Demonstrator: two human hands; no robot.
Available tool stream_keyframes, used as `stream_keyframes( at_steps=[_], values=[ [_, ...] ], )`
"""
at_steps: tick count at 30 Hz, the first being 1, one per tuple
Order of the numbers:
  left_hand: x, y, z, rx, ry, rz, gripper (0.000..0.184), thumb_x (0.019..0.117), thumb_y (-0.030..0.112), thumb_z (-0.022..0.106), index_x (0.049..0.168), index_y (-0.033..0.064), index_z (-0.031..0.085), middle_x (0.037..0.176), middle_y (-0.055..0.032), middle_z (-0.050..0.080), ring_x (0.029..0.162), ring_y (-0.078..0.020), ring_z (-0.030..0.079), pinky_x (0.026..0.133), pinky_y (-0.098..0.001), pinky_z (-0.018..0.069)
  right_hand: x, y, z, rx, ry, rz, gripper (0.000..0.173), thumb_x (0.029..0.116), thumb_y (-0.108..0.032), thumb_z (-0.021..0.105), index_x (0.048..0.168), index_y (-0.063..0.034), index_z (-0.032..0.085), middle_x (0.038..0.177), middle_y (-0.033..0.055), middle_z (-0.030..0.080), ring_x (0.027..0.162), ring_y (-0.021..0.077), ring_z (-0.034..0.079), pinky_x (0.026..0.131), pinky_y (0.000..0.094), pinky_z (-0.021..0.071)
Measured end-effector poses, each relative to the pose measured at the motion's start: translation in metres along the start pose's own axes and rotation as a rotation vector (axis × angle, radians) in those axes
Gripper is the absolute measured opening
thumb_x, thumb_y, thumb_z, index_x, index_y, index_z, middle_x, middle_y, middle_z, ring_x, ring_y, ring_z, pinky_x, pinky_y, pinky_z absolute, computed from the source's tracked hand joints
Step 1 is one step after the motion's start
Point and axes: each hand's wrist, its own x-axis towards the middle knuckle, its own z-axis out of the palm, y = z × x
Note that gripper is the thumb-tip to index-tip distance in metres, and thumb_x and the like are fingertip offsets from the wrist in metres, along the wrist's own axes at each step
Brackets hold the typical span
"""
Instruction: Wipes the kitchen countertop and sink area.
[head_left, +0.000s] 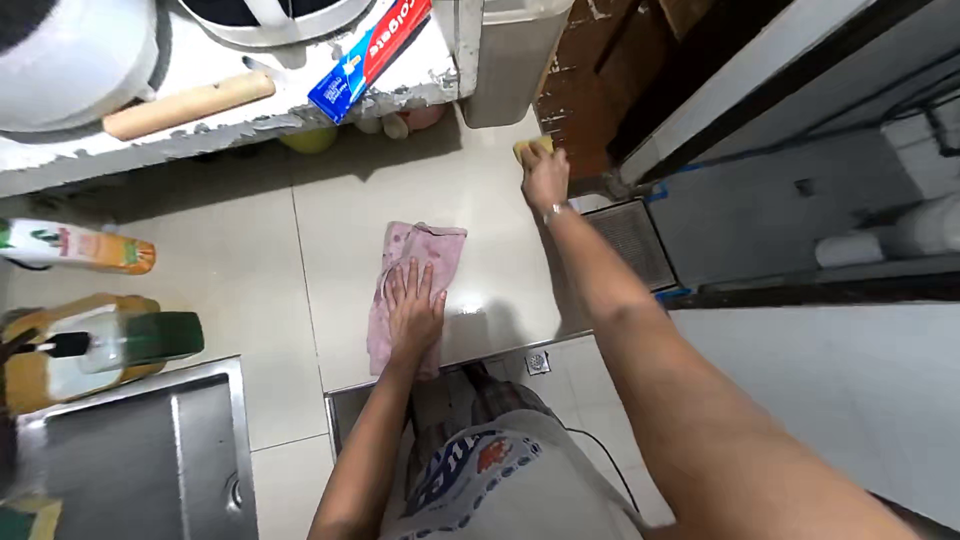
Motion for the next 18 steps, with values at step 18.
stream_keyframes(
  at_steps=[18],
  values=[
    [-0.133,-0.136,-0.042,0.025,0.109,-0.36,0.065,0.1086,0.05,0.022,0.163,0.0156,0.031,0.172,-0.0152,0.015,0.159,-0.0394,0.009,0.124,-0.0654,0.0052,-0.365,-0.136,0.069,0.124,-0.069,-0.324,0.049,0.0895,0.001,0.066,0.137,-0.0108,0.067,0.145,0.009,0.062,0.118,0.0383,0.063,0.091,0.0555,0.0528]
  ],
)
